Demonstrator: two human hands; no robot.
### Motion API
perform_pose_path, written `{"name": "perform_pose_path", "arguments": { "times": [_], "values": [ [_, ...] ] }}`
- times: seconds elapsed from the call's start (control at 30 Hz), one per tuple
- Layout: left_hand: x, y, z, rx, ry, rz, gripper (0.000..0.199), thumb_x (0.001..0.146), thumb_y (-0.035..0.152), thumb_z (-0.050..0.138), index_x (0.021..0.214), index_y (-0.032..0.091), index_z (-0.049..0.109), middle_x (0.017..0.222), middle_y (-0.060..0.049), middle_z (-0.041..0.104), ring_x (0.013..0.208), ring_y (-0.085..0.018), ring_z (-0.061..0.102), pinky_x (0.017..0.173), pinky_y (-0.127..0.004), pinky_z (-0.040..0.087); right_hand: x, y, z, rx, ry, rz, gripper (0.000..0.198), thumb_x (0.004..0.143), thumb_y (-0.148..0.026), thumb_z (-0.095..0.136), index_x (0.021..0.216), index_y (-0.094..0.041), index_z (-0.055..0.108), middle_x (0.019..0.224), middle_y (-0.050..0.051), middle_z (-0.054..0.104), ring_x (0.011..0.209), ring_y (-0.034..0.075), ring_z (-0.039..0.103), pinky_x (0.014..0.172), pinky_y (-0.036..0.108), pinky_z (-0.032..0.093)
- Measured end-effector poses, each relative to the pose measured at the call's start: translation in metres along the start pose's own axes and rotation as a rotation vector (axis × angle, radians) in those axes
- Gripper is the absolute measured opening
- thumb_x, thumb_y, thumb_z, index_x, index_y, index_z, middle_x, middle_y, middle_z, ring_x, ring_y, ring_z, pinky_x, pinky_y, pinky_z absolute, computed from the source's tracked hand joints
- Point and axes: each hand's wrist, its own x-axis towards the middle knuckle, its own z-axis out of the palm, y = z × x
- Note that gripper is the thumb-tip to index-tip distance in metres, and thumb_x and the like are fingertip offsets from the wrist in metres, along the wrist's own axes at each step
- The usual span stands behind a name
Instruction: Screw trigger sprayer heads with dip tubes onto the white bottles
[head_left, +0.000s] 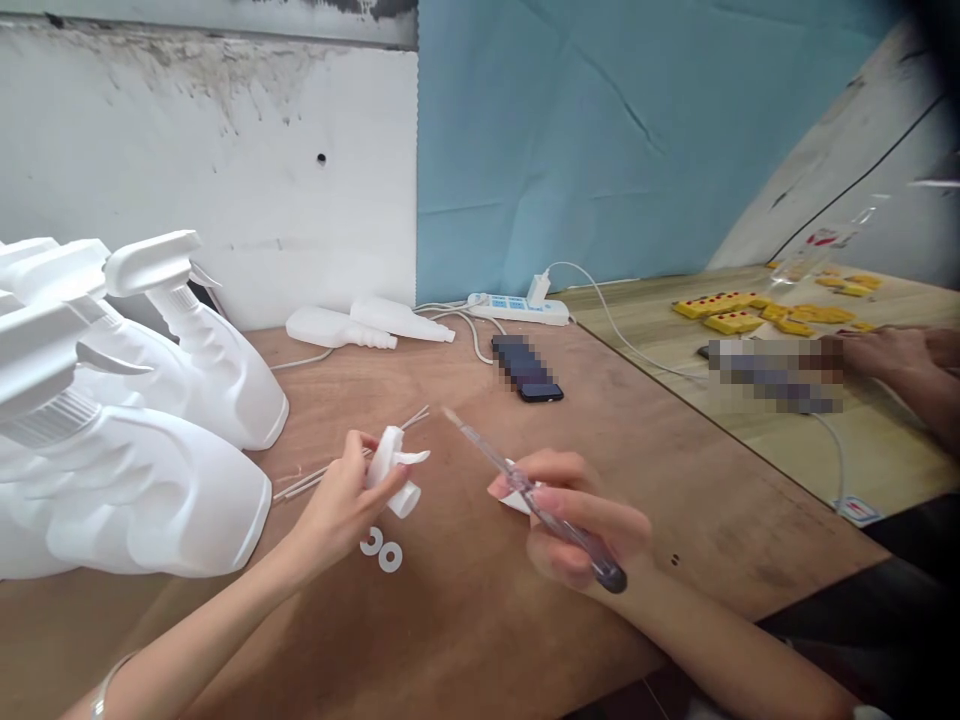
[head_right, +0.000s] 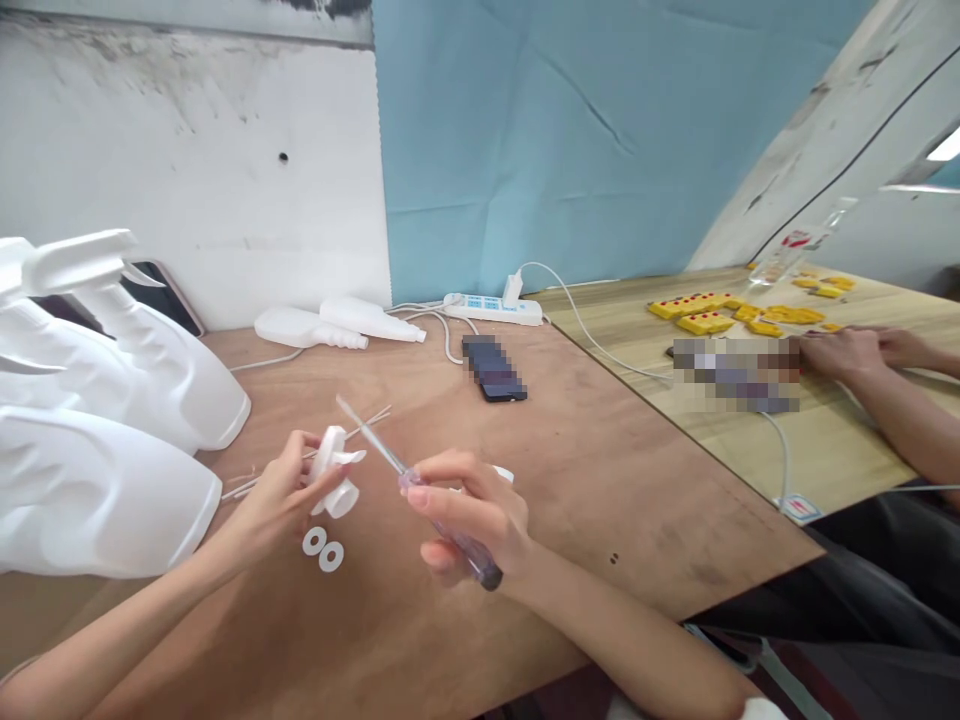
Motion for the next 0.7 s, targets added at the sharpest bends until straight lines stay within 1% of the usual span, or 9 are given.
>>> {"name": "perform_pose_path", "arguments": {
  "times": [0.07, 0.13, 0.2, 0.27, 0.33, 0.4, 0.5, 0.6, 0.7],
  "values": [
    [0.010, 0.006, 0.014, -0.097, -0.102, -0.018, 0.051, 0.074, 0.064, 0.044, 0.098, 0.020, 0.037, 0.071, 0.000, 0.056, 0.039, -0.011, 0.048, 0.032, -0.021, 0.033, -0.003, 0.002, -0.006, -0.103, -0.097, -0.016, 0.025, 0.084, -0.047, 0.043, 0.089, -0.026, 0.055, 0.092, 0.010, 0.064, 0.072, 0.020, 0.064, 0.056, 0.033, 0.050],
    [0.021, 0.013, 0.029, -0.177, -0.226, -0.059, 0.052, 0.073, 0.065, 0.043, 0.095, 0.019, 0.039, 0.066, 0.001, 0.056, 0.035, -0.010, 0.047, 0.030, -0.019, 0.030, -0.005, 0.005, -0.006, -0.159, -0.107, -0.050, 0.019, 0.088, -0.037, 0.040, 0.097, -0.027, 0.054, 0.103, 0.010, 0.062, 0.084, 0.021, 0.064, 0.065, 0.034, 0.051],
    [0.032, 0.020, 0.040, -0.310, -0.366, -0.089, 0.049, 0.076, 0.064, 0.039, 0.090, 0.017, 0.043, 0.062, 0.002, 0.055, 0.034, -0.009, 0.047, 0.032, -0.018, 0.030, -0.005, 0.012, -0.002, -0.194, -0.046, -0.081, 0.015, 0.088, -0.025, 0.042, 0.099, -0.026, 0.052, 0.105, 0.008, 0.061, 0.094, 0.020, 0.060, 0.075, 0.037, 0.049],
    [0.040, 0.027, 0.049, -0.430, -0.472, -0.147, 0.045, 0.077, 0.060, 0.041, 0.085, 0.016, 0.046, 0.058, 0.003, 0.053, 0.036, -0.009, 0.049, 0.035, -0.018, 0.032, -0.004, 0.019, 0.002, -0.229, 0.043, -0.051, 0.016, 0.085, -0.016, 0.044, 0.097, -0.025, 0.050, 0.101, 0.007, 0.060, 0.100, 0.020, 0.057, 0.081, 0.038, 0.047],
    [0.045, 0.031, 0.053, -0.493, -0.557, -0.191, 0.043, 0.078, 0.057, 0.040, 0.081, 0.015, 0.049, 0.059, 0.002, 0.054, 0.039, -0.009, 0.051, 0.038, -0.018, 0.034, -0.001, 0.025, 0.002, -0.245, 0.117, 0.031, 0.015, 0.083, -0.014, 0.046, 0.094, -0.023, 0.048, 0.100, 0.008, 0.058, 0.099, 0.019, 0.055, 0.078, 0.036, 0.048],
    [0.047, 0.031, 0.055, -0.557, -0.643, -0.214, 0.045, 0.079, 0.056, 0.038, 0.077, 0.013, 0.051, 0.063, -0.001, 0.056, 0.041, -0.007, 0.051, 0.040, -0.018, 0.035, 0.002, 0.028, 0.001, -0.245, 0.096, 0.063, 0.014, 0.081, -0.015, 0.049, 0.093, -0.021, 0.047, 0.101, 0.009, 0.056, 0.096, 0.019, 0.056, 0.074, 0.034, 0.049],
    [0.048, 0.029, 0.053, -0.706, -0.702, -0.229, 0.044, 0.078, 0.057, 0.040, 0.078, 0.014, 0.053, 0.059, 0.002, 0.054, 0.039, -0.004, 0.047, 0.042, -0.016, 0.033, 0.003, 0.031, 0.001, -0.272, -0.084, 0.003, 0.020, 0.076, -0.019, 0.056, 0.094, -0.021, 0.047, 0.100, 0.008, 0.056, 0.097, 0.021, 0.055, 0.078, 0.035, 0.047],
    [0.046, 0.027, 0.049, -0.722, -0.685, -0.223, 0.048, 0.076, 0.061, 0.041, 0.079, 0.015, 0.053, 0.055, 0.004, 0.050, 0.040, -0.005, 0.048, 0.042, -0.016, 0.033, 0.001, 0.036, 0.004, -0.286, -0.216, -0.053, 0.020, 0.076, -0.019, 0.057, 0.093, -0.022, 0.049, 0.101, 0.007, 0.055, 0.096, 0.019, 0.055, 0.078, 0.033, 0.047],
    [0.040, 0.025, 0.043, -0.650, -0.654, -0.187, 0.048, 0.080, 0.058, 0.033, 0.084, 0.014, 0.053, 0.071, -0.001, 0.057, 0.045, -0.008, 0.055, 0.045, -0.019, 0.038, 0.001, 0.037, 0.006, -0.319, -0.258, -0.021, 0.013, 0.078, -0.015, 0.051, 0.088, -0.022, 0.050, 0.098, 0.006, 0.054, 0.092, 0.018, 0.056, 0.077, 0.032, 0.046]
  ]
}}
